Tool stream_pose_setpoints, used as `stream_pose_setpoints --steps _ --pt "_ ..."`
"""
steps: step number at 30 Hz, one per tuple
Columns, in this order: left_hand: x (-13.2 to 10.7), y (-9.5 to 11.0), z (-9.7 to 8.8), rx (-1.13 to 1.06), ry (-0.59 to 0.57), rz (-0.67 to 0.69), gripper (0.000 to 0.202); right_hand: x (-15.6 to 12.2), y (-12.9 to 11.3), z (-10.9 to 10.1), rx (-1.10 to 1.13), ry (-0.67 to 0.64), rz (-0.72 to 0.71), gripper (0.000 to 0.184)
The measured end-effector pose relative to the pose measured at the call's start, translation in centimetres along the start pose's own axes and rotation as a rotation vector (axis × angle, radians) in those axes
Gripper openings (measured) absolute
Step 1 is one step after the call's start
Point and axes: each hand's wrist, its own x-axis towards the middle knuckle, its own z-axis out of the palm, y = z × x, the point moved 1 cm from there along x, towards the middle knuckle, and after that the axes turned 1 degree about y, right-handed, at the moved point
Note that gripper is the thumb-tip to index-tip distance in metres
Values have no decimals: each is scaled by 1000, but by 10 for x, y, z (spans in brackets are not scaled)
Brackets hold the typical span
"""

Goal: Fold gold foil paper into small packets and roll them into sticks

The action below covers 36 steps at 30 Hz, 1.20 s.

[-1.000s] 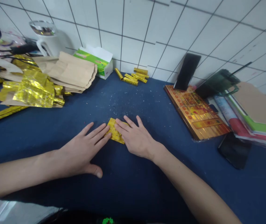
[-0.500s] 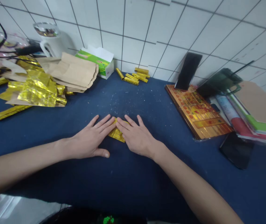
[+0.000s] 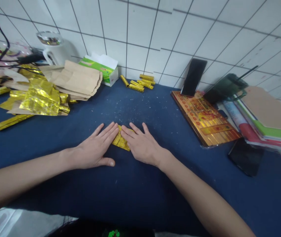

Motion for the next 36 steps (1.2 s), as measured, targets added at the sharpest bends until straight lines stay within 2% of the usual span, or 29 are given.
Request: stream_pose_setpoints --steps 6,11,19,25,32,36 --pt "2 -2 -2 56 -5 -12 99 0 -1 -2 -1 -3 3 51" --pt "-6 7 -3 123 23 0 97 0 -1 -2 -10 -6 4 50" --pt "-21 19 -2 132 5 79 108 0 1 0 1 -6 -7 50" --pt "-27 28 -2 77 61 153 100 0 1 -2 9 -5 -13 50" --pt "-24 35 -13 14 44 64 98 0 1 -1 27 -10 -9 51" --pt "-20 31 -11 23 71 107 88 2 1 0 17 -7 -11 49"
